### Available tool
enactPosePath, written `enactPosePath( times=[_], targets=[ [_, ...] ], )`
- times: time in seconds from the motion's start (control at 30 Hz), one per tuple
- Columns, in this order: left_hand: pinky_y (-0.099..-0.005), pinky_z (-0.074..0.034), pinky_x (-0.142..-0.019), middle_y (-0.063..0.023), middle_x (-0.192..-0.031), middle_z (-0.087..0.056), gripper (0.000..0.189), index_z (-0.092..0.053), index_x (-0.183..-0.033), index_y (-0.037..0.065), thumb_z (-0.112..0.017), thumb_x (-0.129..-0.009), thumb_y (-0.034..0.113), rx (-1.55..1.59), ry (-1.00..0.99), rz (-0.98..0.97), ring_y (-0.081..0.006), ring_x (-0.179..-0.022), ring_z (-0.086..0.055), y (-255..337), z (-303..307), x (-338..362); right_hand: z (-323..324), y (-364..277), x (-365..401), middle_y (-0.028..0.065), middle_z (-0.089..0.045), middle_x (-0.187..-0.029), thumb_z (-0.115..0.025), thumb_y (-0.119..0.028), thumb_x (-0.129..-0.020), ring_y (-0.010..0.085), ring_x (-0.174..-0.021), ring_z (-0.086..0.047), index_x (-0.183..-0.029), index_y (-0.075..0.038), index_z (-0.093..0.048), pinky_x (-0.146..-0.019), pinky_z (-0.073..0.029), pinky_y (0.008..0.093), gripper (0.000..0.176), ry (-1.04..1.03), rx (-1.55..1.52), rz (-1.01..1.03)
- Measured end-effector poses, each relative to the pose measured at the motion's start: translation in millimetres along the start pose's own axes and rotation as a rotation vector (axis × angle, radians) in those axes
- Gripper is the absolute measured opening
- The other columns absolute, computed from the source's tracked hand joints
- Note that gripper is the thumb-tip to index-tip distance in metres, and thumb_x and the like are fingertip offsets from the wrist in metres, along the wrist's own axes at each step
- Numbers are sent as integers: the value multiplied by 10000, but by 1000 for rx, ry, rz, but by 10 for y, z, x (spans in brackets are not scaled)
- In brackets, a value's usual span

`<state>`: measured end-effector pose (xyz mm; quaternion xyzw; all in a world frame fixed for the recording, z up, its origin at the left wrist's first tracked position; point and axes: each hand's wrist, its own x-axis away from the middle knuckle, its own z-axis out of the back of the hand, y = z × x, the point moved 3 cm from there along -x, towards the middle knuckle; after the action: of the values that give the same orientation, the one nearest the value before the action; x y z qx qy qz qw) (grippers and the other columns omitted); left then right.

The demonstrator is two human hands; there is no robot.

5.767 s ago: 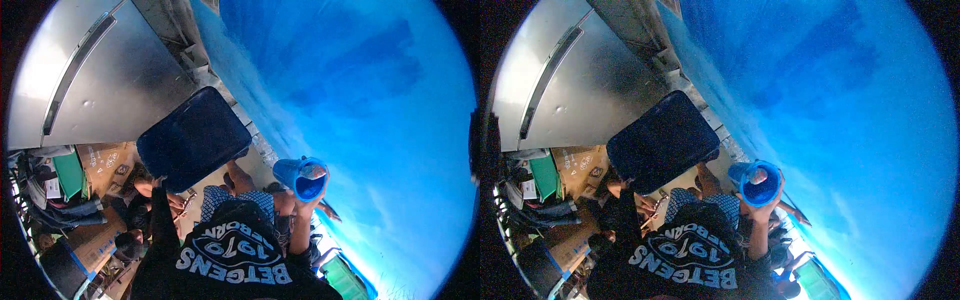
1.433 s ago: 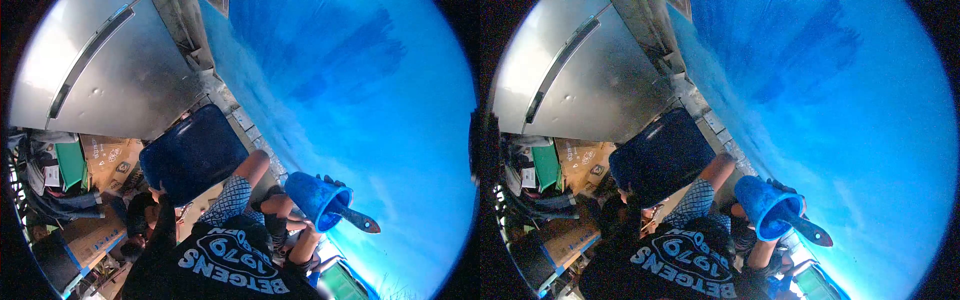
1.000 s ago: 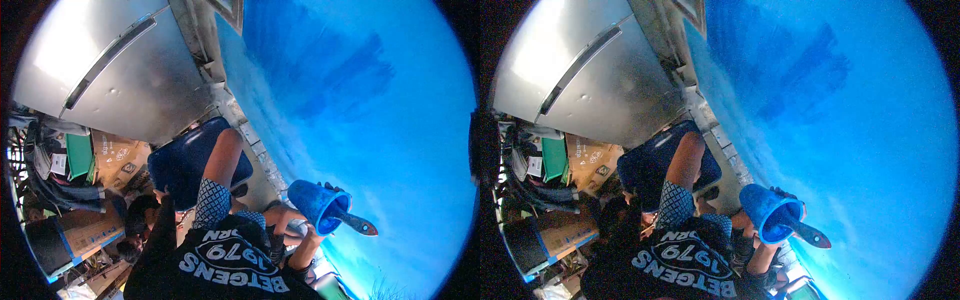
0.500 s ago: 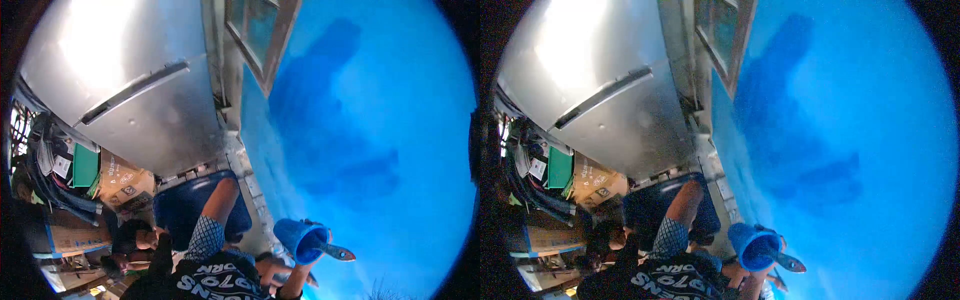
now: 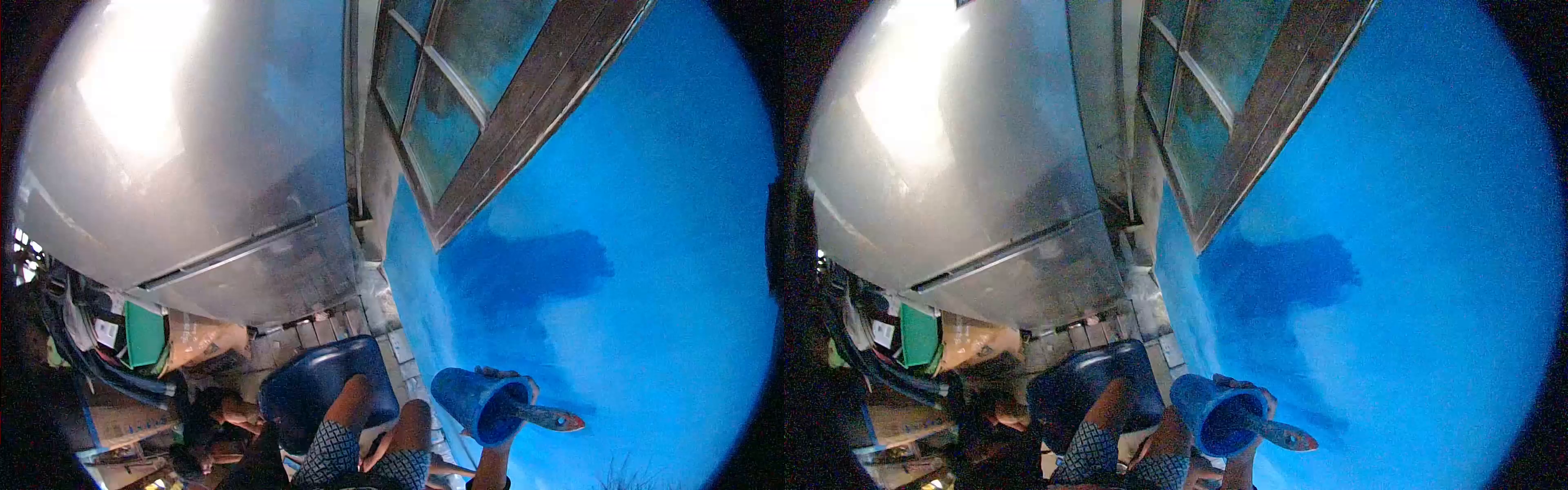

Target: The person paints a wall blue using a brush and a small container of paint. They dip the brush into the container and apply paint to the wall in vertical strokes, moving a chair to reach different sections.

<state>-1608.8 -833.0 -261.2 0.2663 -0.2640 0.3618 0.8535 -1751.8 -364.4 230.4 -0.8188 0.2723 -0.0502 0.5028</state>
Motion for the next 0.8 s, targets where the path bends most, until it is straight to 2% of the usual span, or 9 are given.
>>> enactPosePath(
  times=[0.03,0.1,0.23,0.3,0.4,0.47,0.57,0.73,0.8],
  targets=[
    [-428,-394,-1087,-208,-1464,-454,507,-442,-1450,0,-418,-1036,292,-8,4,-31,-321,-1325,-464,3,150,-11,2,53,-62,210,-623,-1183,-550,-367,-1000,431,-1118,-621,-1298,-142,-450,-1014,-467,630,387,7,-14,2],
    [-432,-386,-1099,-211,-1478,-443,476,-451,-1445,1,-414,-1043,253,-36,26,-149,-325,-1341,-452,2,437,-36,53,22,-123,104,-543,-1316,-1038,-304,-372,369,-1196,-582,-1440,-186,-309,-1062,-445,605,1299,-76,115,11],
    [-439,-369,-1124,-219,-1506,-421,421,-470,-1434,2,-406,-1055,175,-126,363,-701,-331,-1372,-428,419,1379,-391,-158,-183,-235,110,-539,-1325,-1040,-260,-361,376,-1202,-575,-1439,-191,-313,-1066,-442,608,1301,580,-207,-327],
    [-460,-351,-1137,-237,-1510,-413,447,-482,-1423,2,-494,-997,137,-26,592,-867,-367,-1386,-410,1258,2166,-294,-154,-250,-341,115,-543,-1321,-1039,-261,-367,378,-1201,-576,-1438,-194,-315,-1057,-449,606,1295,-48,41,27],
    [-518,-328,-1141,-261,-1487,-428,605,-517,-1380,8,-726,-813,54,52,1029,-1166,-446,-1385,-401,3722,4277,1145,-277,-487,-410,122,-550,-1307,-1039,-282,-369,377,-1189,-586,-1431,-183,-318,-1047,-460,590,1288,-46,94,3],
    [-519,-350,-1126,-266,-1517,-370,630,-468,-1408,26,-707,-826,60,-138,1359,-1285,-449,-1382,-401,4744,5377,2114,-381,-655,-438,120,-552,-1306,-1041,-292,-358,374,-1184,-590,-1429,-177,-318,-1045,-465,580,1298,-21,152,-51],
    [-499,-305,-1131,-248,-1469,-432,674,-495,-1387,4,-794,-807,172,-64,1793,-1376,-416,-1366,-397,5639,6431,2967,-525,-903,-393,117,-552,-1306,-1044,-311,-346,367,-1179,-595,-1428,-165,-316,-1042,-472,563,1312,35,232,-67],
    [-536,-225,-1168,-182,-1462,-464,650,-484,-1387,15,-734,-872,324,32,1804,-1407,-372,-1397,-373,6240,7241,3108,-686,-1114,-341,118,-557,-1306,-1043,-337,-346,362,-1178,-595,-1419,-154,-331,-1038,-477,551,1301,39,177,-211],
    [-567,-177,-1185,-137,-1448,-505,611,-495,-1394,49,-664,-905,374,-45,1809,-1332,-335,-1430,-367,6282,7239,2996,-869,-1198,-379,128,-567,-1296,-1035,-313,-413,366,-1188,-592,-1408,-148,-357,-1033,-480,552,1215,-199,393,116]
  ],
)
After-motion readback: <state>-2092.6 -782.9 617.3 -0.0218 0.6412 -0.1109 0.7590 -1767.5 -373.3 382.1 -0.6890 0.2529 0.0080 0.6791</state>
